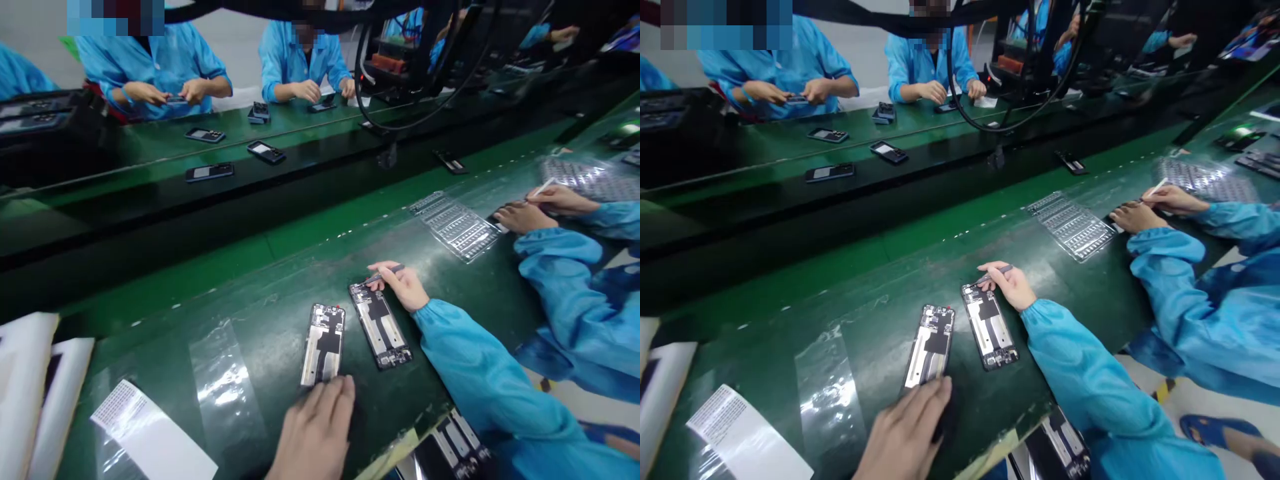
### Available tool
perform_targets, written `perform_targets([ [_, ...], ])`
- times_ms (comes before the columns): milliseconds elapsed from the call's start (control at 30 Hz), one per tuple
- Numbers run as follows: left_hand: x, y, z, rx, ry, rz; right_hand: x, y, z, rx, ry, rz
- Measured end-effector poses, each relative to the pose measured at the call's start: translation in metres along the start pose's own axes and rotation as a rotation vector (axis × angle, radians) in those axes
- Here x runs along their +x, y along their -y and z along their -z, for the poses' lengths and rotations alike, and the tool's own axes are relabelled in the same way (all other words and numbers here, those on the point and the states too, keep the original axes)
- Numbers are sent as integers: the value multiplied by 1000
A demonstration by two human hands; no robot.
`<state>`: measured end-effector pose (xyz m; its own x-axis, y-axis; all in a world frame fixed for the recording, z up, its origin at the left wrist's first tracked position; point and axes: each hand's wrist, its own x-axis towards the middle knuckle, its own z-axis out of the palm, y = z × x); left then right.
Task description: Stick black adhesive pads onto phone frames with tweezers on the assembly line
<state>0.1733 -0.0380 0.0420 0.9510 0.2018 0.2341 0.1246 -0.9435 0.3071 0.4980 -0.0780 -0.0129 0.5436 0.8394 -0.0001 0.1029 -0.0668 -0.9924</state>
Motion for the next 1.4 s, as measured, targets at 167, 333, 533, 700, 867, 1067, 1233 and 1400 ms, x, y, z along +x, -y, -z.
perform_targets([
  [167, 36, -27, -25, 45, 97, -62, 0, 2, -2, -26, 16, -6],
  [333, 46, -31, -38, 40, 34, -87, 0, 2, -4, -41, 32, -11],
  [533, 47, -26, -40, 52, 14, -84, 0, -5, -2, -96, 63, 68],
  [700, 43, -23, -44, -16, 139, -48, -3, -3, 4, -127, 124, 151],
  [867, 42, -25, -52, -69, 271, 106, -6, 2, 6, -20, 158, 191],
  [1067, 54, -30, -58, -224, 402, 160, 12, -9, 7, 238, -217, 56],
  [1233, 64, -32, -71, -162, 340, 57, 21, -8, 12, 358, -267, -26],
  [1400, 76, -28, -72, -82, 320, 3, 22, -5, 11, 423, -235, -54],
])
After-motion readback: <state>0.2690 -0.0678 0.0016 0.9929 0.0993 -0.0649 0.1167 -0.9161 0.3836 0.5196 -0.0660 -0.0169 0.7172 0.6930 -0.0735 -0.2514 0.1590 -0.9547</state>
